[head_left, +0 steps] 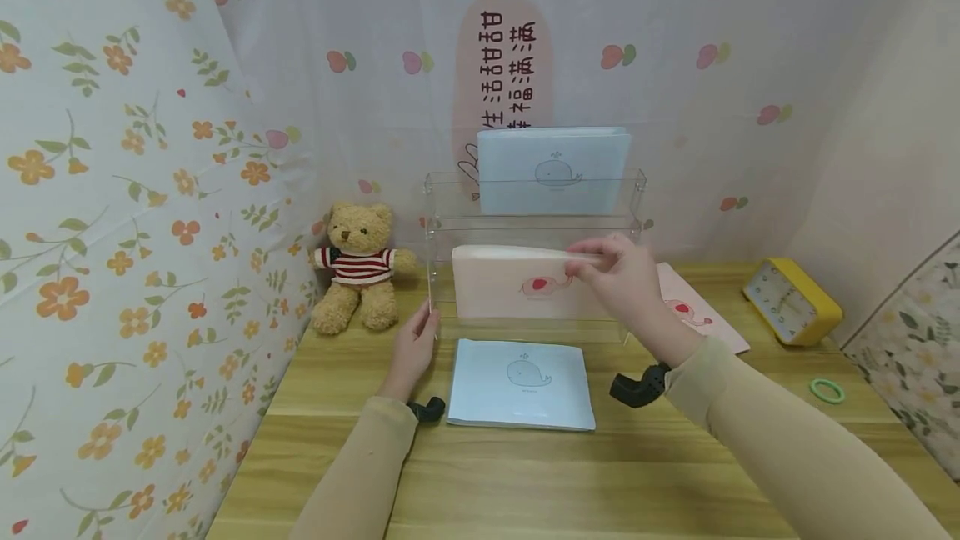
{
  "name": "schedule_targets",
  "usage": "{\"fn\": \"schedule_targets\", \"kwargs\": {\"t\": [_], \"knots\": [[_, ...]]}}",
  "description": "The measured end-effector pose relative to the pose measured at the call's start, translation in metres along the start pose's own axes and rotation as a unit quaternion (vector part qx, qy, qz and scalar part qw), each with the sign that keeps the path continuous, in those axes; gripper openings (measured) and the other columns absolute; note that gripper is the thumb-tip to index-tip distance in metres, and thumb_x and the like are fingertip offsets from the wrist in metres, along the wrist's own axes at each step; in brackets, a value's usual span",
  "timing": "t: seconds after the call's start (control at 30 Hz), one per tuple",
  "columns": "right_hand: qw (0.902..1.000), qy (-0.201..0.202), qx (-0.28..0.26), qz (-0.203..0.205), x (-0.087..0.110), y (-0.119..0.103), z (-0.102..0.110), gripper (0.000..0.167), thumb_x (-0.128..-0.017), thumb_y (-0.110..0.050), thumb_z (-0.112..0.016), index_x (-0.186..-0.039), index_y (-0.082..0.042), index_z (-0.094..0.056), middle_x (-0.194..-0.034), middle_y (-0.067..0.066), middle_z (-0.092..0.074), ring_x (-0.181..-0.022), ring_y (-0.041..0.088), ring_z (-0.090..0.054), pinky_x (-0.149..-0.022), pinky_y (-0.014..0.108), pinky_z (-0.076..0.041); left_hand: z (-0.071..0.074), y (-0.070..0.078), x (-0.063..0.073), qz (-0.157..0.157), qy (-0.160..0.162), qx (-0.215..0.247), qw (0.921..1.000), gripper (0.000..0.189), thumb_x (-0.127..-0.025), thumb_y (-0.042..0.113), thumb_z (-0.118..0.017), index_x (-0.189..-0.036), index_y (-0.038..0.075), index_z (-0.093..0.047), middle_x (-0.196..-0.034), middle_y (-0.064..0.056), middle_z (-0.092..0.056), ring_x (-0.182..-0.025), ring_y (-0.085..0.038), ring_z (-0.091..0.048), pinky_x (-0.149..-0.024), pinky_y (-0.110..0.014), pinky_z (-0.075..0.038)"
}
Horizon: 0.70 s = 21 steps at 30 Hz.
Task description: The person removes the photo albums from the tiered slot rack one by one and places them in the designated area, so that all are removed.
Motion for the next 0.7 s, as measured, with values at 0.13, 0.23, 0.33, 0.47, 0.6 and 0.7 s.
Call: {"fn": "schedule_targets", "kwargs": {"t": [0.13,0.23,0.33,0.47,0.6,0.7], "knots": [[0.998,-0.05,-0.012,-0.036,0.025,0.02,-0.01,0.027,-0.099,-0.028,-0.086,-0.12,-0.012,-0.083,-0.121,0.013,-0.071,-0.115,0.029,-0.065,-0.082,0.03,-0.054,0.0,0.002,0.001,0.002,0.001,0.0,1.0,0.055,-0.115,0.038,-0.06,-0.164,0.014,-0.053,-0.162,-0.015,-0.06,-0.148,-0.037,-0.061,-0.127,-0.055,-0.047],[0.9938,-0.083,-0.041,-0.061,0.043,0.03,-0.017,0.028,-0.097,-0.025,-0.087,-0.12,-0.009,-0.082,-0.12,0.015,-0.077,-0.108,0.027,-0.072,-0.08,0.028,-0.058,0.001,0.003,0.001,0.0,0.002,-0.002,1.0,0.055,-0.115,0.038,-0.06,-0.163,0.013,-0.054,-0.162,-0.015,-0.06,-0.149,-0.038,-0.06,-0.127,-0.056,-0.047],[0.9881,-0.111,-0.068,-0.083,0.06,0.037,-0.023,0.029,-0.096,-0.022,-0.088,-0.12,-0.007,-0.082,-0.114,0.014,-0.082,-0.097,0.021,-0.076,-0.077,0.026,-0.061,0.002,0.005,0.001,-0.007,0.004,-0.008,0.9999,0.055,-0.115,0.038,-0.06,-0.163,0.011,-0.054,-0.161,-0.017,-0.061,-0.149,-0.039,-0.06,-0.127,-0.057,-0.047],[0.9779,-0.144,-0.105,-0.11,0.079,0.046,-0.033,0.03,-0.094,-0.016,-0.088,-0.121,-0.003,-0.081,-0.109,0.012,-0.083,-0.09,0.017,-0.075,-0.075,0.026,-0.062,0.002,0.006,0.001,-0.01,0.0,-0.014,0.9998,0.056,-0.116,0.039,-0.059,-0.163,0.011,-0.054,-0.161,-0.017,-0.06,-0.148,-0.04,-0.061,-0.126,-0.057,-0.048],[0.9668,-0.174,-0.128,-0.135,0.095,0.052,-0.042,0.028,-0.093,-0.01,-0.088,-0.12,-0.002,-0.081,-0.109,0.012,-0.082,-0.09,0.018,-0.075,-0.075,0.029,-0.062,0.001,0.004,0.002,-0.001,-0.006,-0.02,0.9998,0.057,-0.116,0.043,-0.058,-0.165,0.016,-0.052,-0.163,-0.015,-0.059,-0.15,-0.038,-0.059,-0.127,-0.057,-0.047],[0.96,-0.191,-0.132,-0.157,0.106,0.056,-0.047,0.028,-0.093,-0.01,-0.087,-0.12,-0.004,-0.082,-0.109,0.01,-0.081,-0.091,0.019,-0.074,-0.075,0.031,-0.061,0.001,0.002,0.003,0.007,-0.011,-0.025,0.9996,0.058,-0.115,0.047,-0.057,-0.166,0.019,-0.051,-0.165,-0.012,-0.058,-0.152,-0.036,-0.057,-0.127,-0.057,-0.046]]}}
Point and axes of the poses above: each hand's wrist, its own x-axis away from the middle knuckle, its own z-axis out of the back of the hand, y = z × x, the point moved 6 cm from there along -x, towards the middle knuckle
